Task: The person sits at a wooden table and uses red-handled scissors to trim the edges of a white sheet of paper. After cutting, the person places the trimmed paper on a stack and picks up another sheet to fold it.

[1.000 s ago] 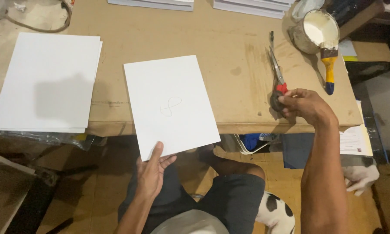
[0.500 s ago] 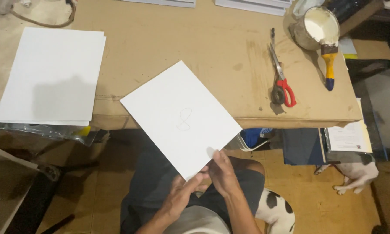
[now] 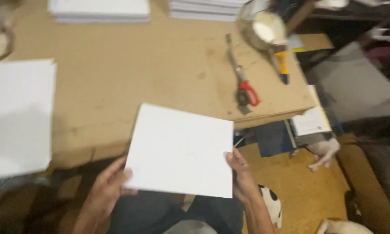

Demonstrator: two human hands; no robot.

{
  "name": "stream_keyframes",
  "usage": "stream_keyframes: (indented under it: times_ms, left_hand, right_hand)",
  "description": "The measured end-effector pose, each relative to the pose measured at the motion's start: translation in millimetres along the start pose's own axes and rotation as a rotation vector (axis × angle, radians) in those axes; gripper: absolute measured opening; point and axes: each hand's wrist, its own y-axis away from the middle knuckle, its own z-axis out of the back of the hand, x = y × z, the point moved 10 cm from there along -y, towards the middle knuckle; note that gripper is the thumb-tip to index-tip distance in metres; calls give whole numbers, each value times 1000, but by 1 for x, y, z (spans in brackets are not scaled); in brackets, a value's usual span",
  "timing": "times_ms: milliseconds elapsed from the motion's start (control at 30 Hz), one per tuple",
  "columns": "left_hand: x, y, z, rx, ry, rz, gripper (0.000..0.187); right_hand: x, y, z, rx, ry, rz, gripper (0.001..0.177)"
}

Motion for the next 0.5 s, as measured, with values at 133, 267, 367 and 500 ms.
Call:
stream_keyframes:
  times_ms: [133,267,367,500]
  left_hand:
    - [-35,31,-36,-129,-493,278,75]
    - [-38,13,-49,-164,-149,225,73]
    - [-81,12,-77,-184,-190,368,70]
    - [-181,-53,-115,-63,-663,-85,68]
  right_hand:
    - [8,38,-11,-45,454,-191,104]
    - [-6,25,11,-142,276,-299,89]
    - [22,-23,34,-154,356,-49,69]
    - [140,-84,-14,-151,662,340,63]
